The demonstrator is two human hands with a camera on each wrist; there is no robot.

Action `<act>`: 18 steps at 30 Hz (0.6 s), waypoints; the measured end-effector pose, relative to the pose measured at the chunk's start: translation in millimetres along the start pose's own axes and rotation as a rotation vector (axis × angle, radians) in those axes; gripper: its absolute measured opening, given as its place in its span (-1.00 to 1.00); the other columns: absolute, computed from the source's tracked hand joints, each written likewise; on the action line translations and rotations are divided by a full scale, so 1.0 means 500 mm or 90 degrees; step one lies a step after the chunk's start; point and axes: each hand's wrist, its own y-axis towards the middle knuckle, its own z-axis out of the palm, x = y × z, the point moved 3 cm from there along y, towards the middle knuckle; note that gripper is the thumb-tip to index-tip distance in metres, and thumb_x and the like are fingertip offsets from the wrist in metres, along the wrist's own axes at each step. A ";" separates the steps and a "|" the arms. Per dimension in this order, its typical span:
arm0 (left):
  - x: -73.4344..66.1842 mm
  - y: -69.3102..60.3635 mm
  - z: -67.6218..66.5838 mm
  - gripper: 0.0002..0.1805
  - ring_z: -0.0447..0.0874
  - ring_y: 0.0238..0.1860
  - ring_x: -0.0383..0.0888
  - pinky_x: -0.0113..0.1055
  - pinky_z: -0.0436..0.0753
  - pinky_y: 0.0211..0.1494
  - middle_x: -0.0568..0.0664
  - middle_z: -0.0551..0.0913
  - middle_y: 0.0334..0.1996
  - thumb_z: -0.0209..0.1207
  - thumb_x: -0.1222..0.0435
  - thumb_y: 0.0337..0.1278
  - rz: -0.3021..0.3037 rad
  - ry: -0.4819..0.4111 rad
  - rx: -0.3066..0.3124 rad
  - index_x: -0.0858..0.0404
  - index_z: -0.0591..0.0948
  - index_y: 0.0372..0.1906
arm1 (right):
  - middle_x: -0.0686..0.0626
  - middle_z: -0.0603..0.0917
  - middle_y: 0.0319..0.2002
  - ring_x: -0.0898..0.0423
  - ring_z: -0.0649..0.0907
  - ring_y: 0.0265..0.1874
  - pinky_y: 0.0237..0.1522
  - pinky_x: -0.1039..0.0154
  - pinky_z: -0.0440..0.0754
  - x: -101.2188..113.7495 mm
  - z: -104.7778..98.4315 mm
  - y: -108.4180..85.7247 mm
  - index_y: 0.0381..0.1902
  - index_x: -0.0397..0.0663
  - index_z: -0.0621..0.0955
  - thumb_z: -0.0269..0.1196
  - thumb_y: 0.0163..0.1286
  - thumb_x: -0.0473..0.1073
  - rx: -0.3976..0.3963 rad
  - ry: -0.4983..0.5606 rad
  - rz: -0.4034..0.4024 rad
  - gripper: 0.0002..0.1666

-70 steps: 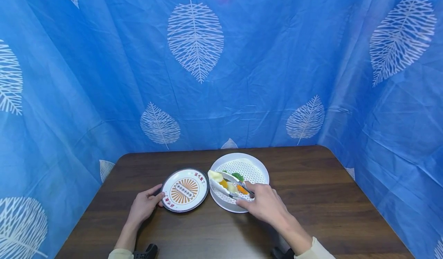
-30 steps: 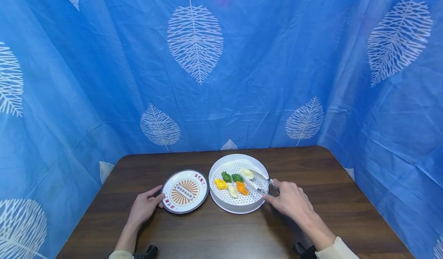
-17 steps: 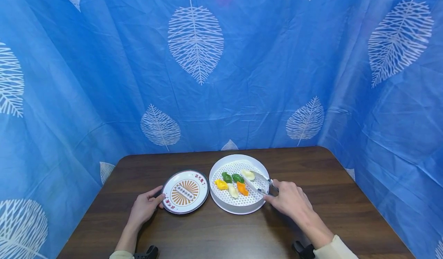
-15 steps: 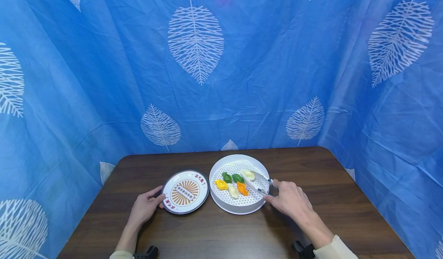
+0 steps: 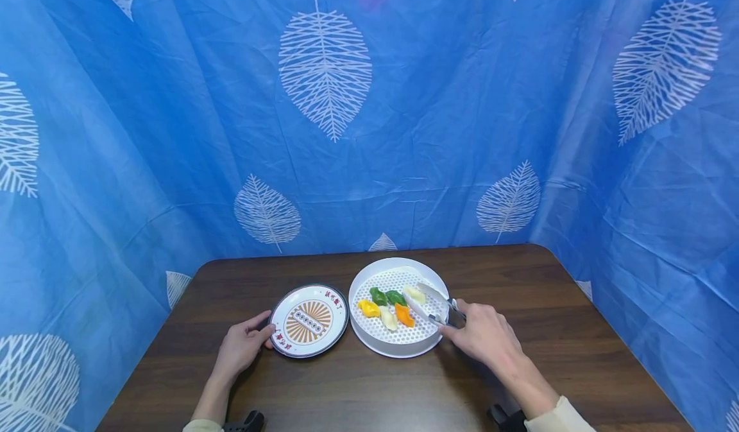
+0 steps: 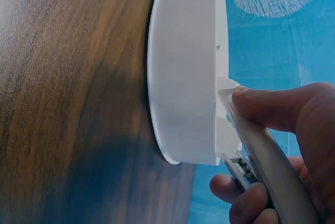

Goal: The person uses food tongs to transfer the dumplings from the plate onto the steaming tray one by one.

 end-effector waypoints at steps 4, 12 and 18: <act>-0.002 0.000 0.001 -0.42 0.37 -0.67 -0.14 -0.20 0.28 -0.33 -0.11 0.69 -0.62 0.22 0.04 0.41 -0.004 0.002 0.001 0.06 0.50 0.46 | -0.23 0.66 -0.28 0.00 0.53 -0.36 -0.46 0.14 0.38 0.004 -0.002 -0.009 0.42 -0.21 0.50 0.41 0.18 0.40 -0.013 0.021 0.001 0.07; -0.001 -0.002 -0.001 -0.41 0.37 -0.67 -0.14 -0.20 0.29 -0.33 -0.10 0.69 -0.62 0.21 0.04 0.42 -0.004 -0.003 0.004 0.08 0.49 0.47 | -0.36 0.65 0.22 -0.28 0.68 0.15 0.05 -0.24 0.61 0.052 0.005 -0.041 0.35 -0.27 0.56 0.44 0.16 0.41 -0.069 0.075 -0.054 0.06; -0.001 -0.003 0.001 -0.41 0.38 -0.66 -0.14 -0.21 0.30 -0.36 -0.10 0.69 -0.61 0.22 0.03 0.42 -0.010 -0.003 0.002 0.06 0.49 0.47 | -0.30 0.64 0.26 -0.21 0.68 0.16 0.09 -0.19 0.61 0.099 0.033 -0.051 0.36 -0.17 0.58 0.44 0.10 0.46 -0.063 0.095 -0.043 0.07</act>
